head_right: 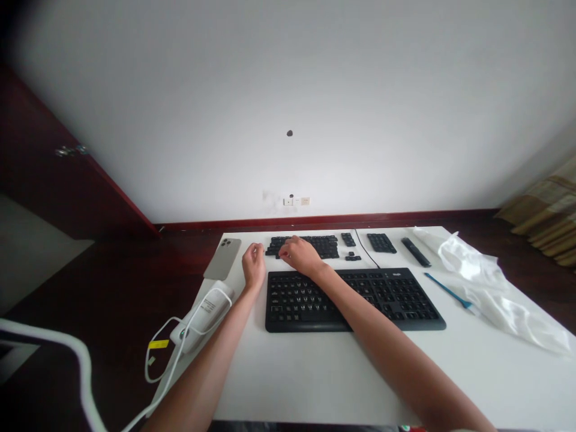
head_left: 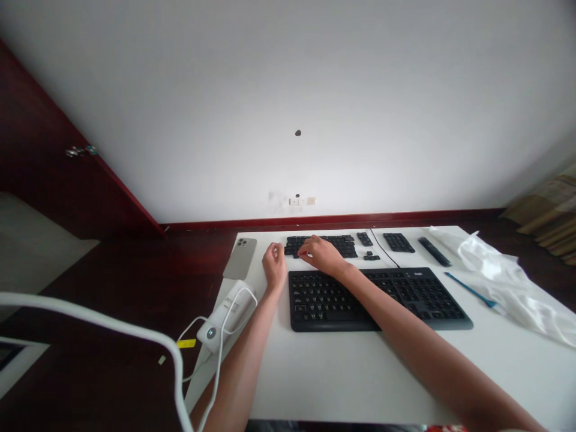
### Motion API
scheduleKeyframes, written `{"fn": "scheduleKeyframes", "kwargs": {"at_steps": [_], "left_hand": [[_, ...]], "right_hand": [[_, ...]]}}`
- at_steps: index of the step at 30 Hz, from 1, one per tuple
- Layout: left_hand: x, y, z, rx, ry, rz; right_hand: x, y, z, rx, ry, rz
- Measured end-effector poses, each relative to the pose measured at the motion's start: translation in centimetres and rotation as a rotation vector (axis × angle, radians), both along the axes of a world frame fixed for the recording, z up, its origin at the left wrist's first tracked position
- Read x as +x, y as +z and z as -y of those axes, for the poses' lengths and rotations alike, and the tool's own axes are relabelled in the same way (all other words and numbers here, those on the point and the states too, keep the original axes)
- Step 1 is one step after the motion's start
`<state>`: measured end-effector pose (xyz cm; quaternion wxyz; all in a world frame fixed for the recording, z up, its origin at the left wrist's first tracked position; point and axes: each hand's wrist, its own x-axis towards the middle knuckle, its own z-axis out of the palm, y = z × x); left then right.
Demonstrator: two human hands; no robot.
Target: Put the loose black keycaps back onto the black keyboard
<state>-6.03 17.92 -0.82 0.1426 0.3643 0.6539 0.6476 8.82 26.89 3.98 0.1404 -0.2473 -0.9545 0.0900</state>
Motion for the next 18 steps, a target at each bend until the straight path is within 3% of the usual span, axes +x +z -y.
{"fn": "scheduleKeyframes", "kwargs": {"at_steps": [11, 18], "left_hand": [[0.0, 0.3, 0.0, -0.010, 0.013, 0.016], [0.1, 0.3, 0.0, -0.010, 0.026, 0.009]], "right_hand": [[-0.4, -1.3, -0.8, 0.010, 0.072, -0.011], [-0.2, -0.2, -0.2, -0.012, 0.125, 0.063]]}}
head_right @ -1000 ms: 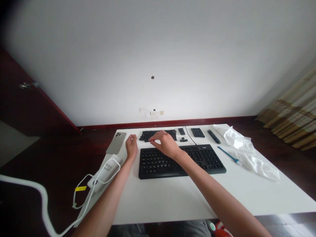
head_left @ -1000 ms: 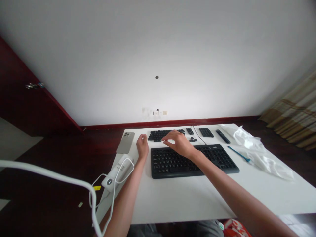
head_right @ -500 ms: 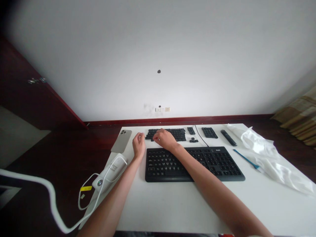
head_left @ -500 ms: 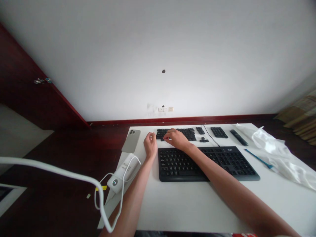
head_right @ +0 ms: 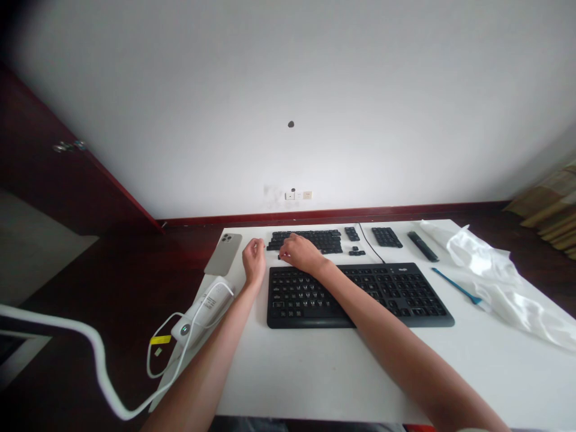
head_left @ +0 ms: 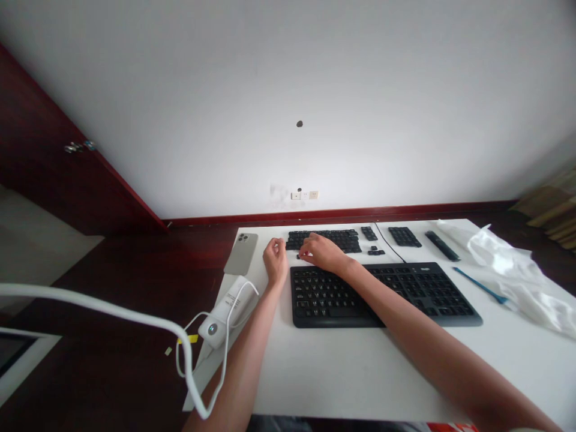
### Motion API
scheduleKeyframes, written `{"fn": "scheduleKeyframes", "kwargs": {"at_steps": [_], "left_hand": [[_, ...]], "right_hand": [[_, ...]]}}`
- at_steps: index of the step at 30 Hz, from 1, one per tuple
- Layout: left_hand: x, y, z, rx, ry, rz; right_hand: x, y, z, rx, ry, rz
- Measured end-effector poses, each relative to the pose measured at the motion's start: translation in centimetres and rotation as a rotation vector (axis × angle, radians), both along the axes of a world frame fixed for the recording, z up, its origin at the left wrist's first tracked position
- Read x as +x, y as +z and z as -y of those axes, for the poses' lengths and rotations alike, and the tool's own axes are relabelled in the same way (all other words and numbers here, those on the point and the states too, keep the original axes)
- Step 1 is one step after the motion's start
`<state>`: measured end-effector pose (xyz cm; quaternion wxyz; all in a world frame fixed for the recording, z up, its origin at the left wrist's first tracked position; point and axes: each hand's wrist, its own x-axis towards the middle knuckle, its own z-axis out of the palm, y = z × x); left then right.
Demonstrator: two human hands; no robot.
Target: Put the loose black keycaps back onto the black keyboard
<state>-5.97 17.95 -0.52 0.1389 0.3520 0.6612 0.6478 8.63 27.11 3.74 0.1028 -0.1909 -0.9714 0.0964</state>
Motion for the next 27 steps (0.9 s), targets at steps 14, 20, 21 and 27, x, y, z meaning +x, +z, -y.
{"fn": "scheduleKeyframes", "kwargs": {"at_steps": [14, 20, 21, 27], "left_hand": [[-0.1, -0.2, -0.1, -0.009, -0.002, -0.016], [-0.2, -0.4, -0.2, 0.000, -0.001, -0.027], [-0.2, -0.4, -0.2, -0.001, -0.002, -0.025], [0.0, -0.1, 0.1, 0.001, -0.019, -0.028]], "right_hand": [[-0.2, -0.3, 0.5, -0.067, 0.002, 0.056], [-0.1, 0.5, 0.6, -0.077, -0.007, 0.040], [0.1, 0.9, 0.7, -0.089, -0.007, 0.019], [2.2, 4.1, 2.6, -0.360, 0.073, -0.043]]}}
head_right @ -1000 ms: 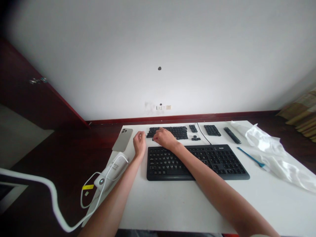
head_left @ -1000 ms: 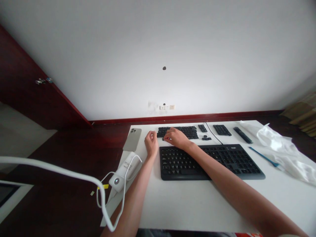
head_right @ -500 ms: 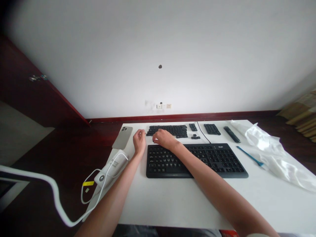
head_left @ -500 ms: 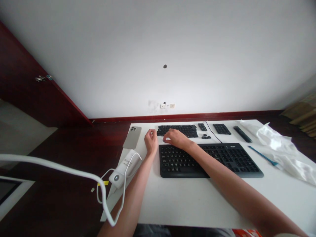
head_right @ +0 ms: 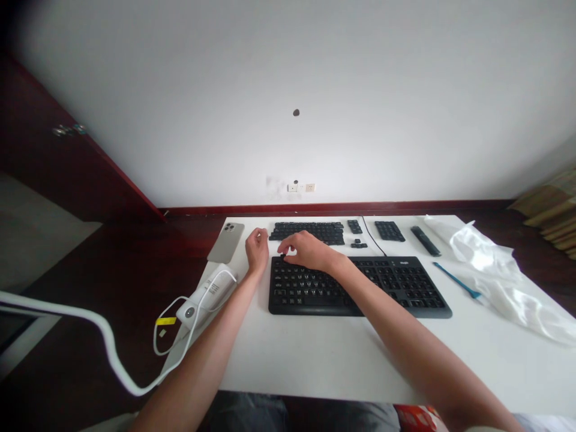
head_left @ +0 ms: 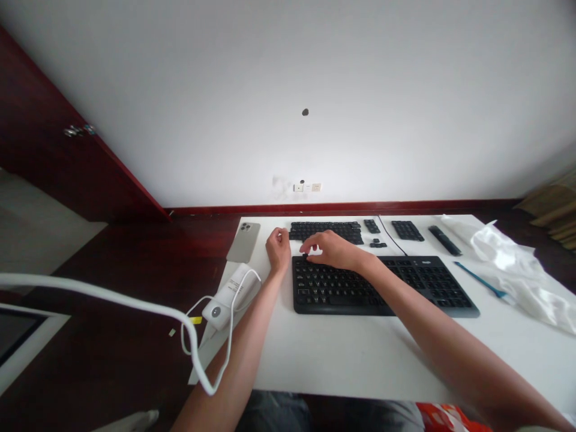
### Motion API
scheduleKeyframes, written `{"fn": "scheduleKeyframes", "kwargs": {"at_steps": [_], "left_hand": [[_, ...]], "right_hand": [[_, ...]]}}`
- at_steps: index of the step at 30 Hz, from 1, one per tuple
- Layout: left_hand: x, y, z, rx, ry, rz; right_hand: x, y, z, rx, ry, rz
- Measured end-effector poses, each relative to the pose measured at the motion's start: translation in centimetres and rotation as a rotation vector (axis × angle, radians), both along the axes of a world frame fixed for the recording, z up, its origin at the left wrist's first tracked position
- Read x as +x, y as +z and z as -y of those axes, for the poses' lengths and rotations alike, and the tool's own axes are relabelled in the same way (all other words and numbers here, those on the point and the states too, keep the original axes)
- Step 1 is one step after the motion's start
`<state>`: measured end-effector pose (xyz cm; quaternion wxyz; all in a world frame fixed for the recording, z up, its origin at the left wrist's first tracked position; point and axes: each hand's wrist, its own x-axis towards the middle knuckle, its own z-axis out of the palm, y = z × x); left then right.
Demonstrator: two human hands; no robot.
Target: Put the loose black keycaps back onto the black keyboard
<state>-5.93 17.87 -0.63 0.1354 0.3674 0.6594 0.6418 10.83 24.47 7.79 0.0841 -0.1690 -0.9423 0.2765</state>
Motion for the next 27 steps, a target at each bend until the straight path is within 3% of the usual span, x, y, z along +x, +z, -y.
{"fn": "scheduleKeyframes", "kwargs": {"at_steps": [4, 8, 27], "left_hand": [[0.1, 0.1, 0.1, 0.012, 0.001, -0.042], [0.0, 0.0, 0.0, 0.062, -0.022, -0.059], [0.0, -0.1, 0.0, 0.014, -0.027, -0.013]], "right_hand": [[1.3, 1.2, 2.3, -0.205, 0.119, 0.196], [1.4, 1.3, 4.0, -0.292, 0.175, 0.334], [0.2, 1.6, 6.5, -0.171, 0.131, 0.391]]}}
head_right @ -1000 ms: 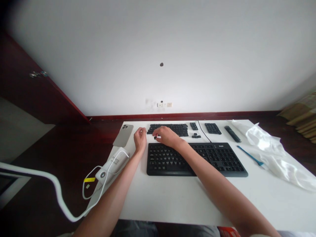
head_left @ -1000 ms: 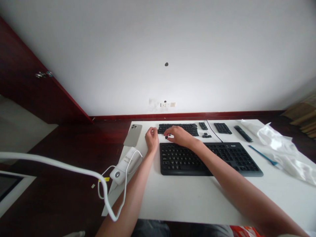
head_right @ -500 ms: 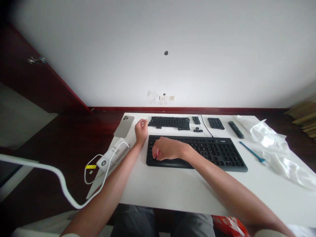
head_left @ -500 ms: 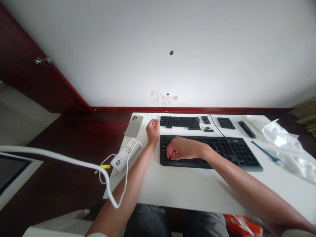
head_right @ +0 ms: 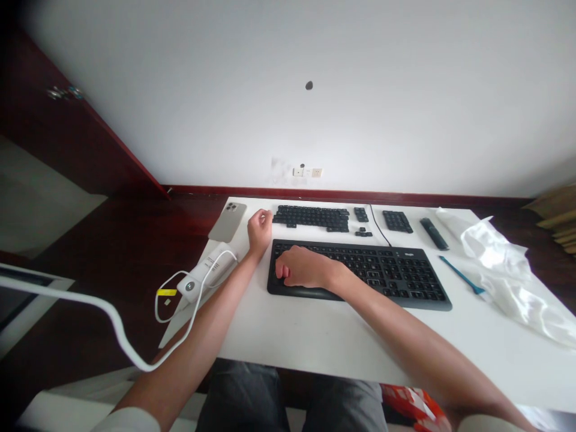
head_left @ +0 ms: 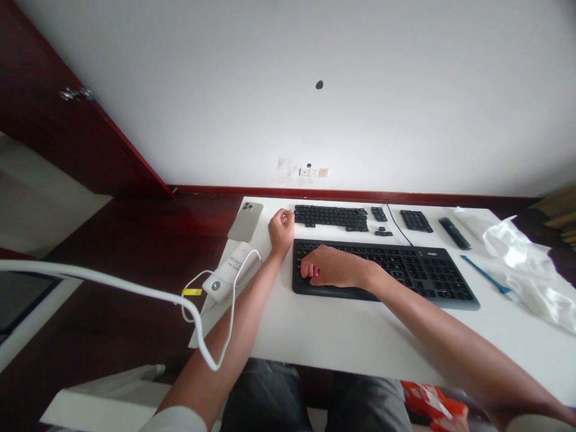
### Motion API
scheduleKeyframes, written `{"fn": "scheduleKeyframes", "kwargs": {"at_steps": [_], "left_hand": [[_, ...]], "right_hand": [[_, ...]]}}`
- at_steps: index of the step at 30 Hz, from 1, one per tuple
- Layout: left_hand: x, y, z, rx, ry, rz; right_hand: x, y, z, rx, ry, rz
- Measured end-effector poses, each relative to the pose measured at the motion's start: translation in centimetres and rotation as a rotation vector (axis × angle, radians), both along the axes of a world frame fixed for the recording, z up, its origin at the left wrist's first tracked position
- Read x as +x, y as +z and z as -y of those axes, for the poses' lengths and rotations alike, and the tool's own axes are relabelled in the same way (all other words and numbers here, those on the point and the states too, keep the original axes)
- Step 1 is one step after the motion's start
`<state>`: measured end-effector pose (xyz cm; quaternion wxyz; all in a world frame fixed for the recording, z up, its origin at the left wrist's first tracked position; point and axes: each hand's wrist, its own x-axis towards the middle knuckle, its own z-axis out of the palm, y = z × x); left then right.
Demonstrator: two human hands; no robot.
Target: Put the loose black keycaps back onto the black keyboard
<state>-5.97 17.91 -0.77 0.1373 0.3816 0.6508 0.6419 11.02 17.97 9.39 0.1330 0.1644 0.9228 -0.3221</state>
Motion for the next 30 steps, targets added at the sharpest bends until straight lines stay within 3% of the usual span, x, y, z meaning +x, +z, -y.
{"fn": "scheduleKeyframes", "kwargs": {"at_steps": [7, 21, 30], "left_hand": [[0.1, -0.2, 0.0, 0.001, -0.021, -0.017], [0.1, -0.4, -0.2, -0.009, -0.012, -0.023], [0.2, -0.2, -0.1, -0.013, -0.015, -0.018]], "right_hand": [[0.3, -1.7, 0.2, 0.142, 0.014, 0.001], [0.3, -1.6, 0.7, 0.122, -0.028, 0.020], [0.4, -2.6, 2.3, 0.343, 0.007, 0.021]]}}
